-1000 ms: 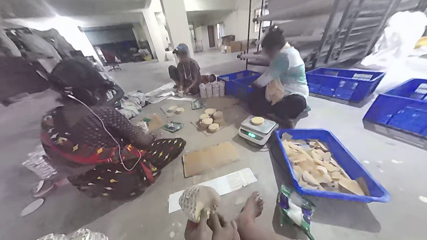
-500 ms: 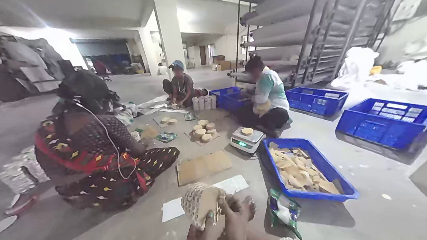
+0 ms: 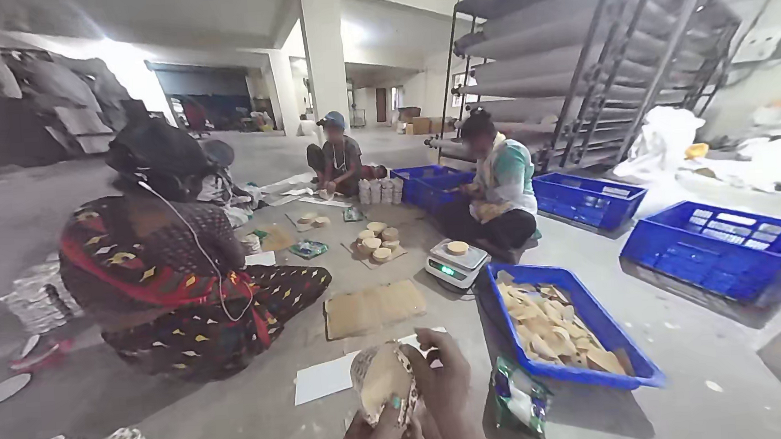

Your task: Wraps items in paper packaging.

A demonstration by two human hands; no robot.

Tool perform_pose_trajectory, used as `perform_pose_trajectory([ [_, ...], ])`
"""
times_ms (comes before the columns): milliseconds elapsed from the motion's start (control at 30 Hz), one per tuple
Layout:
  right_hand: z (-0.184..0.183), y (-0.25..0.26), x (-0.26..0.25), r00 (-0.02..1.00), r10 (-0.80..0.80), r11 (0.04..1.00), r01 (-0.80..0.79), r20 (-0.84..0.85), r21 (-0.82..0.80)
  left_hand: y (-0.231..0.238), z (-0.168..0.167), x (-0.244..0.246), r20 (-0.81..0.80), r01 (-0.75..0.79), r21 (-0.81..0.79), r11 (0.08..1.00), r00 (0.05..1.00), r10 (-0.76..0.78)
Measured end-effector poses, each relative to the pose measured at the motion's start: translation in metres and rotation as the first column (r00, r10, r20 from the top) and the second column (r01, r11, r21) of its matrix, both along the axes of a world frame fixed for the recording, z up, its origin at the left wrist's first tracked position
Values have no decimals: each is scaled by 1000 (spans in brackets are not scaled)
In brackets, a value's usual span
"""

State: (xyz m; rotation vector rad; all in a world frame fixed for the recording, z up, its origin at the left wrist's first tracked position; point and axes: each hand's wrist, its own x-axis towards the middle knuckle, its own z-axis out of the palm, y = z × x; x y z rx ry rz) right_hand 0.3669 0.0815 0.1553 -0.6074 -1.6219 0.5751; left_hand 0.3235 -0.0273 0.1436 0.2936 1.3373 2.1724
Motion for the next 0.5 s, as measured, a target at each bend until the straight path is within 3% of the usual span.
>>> perform_pose_trajectory([
  [67, 5, 1, -2, 998, -56, 975, 45, 40, 219, -3, 4, -5, -13, 32, 34, 999, 999, -31],
  [133, 4, -5, -1, 970, -211, 877, 134, 118, 461, -6, 8, -11, -28, 59, -3, 998, 998, -59],
  [200, 2, -16, 5, 920, -299, 811, 104, 255, 576, -9, 10, -19, -20, 82, -57, 995, 996, -83],
  [267, 7, -23, 12, 880, -269, 839, 14, 392, 543, -11, 6, -27, -30, 117, -90, 989, 992, -120],
  [333, 19, -12, 17, 910, -74, 949, -62, 408, 308, -15, 7, -33, -58, 195, -143, 970, 977, -205],
  [400, 33, 3, 20, 934, 110, 986, -145, 340, 79, -19, 11, -38, -89, 296, -175, 939, 945, -314],
  [433, 37, 6, 22, 933, 151, 981, -181, 328, 63, -21, 11, -42, -116, 334, -195, 922, 926, -360],
  [500, 34, 0, 21, 943, 50, 947, -149, 328, 285, -22, 15, -51, -161, 357, -221, 908, 905, -395],
])
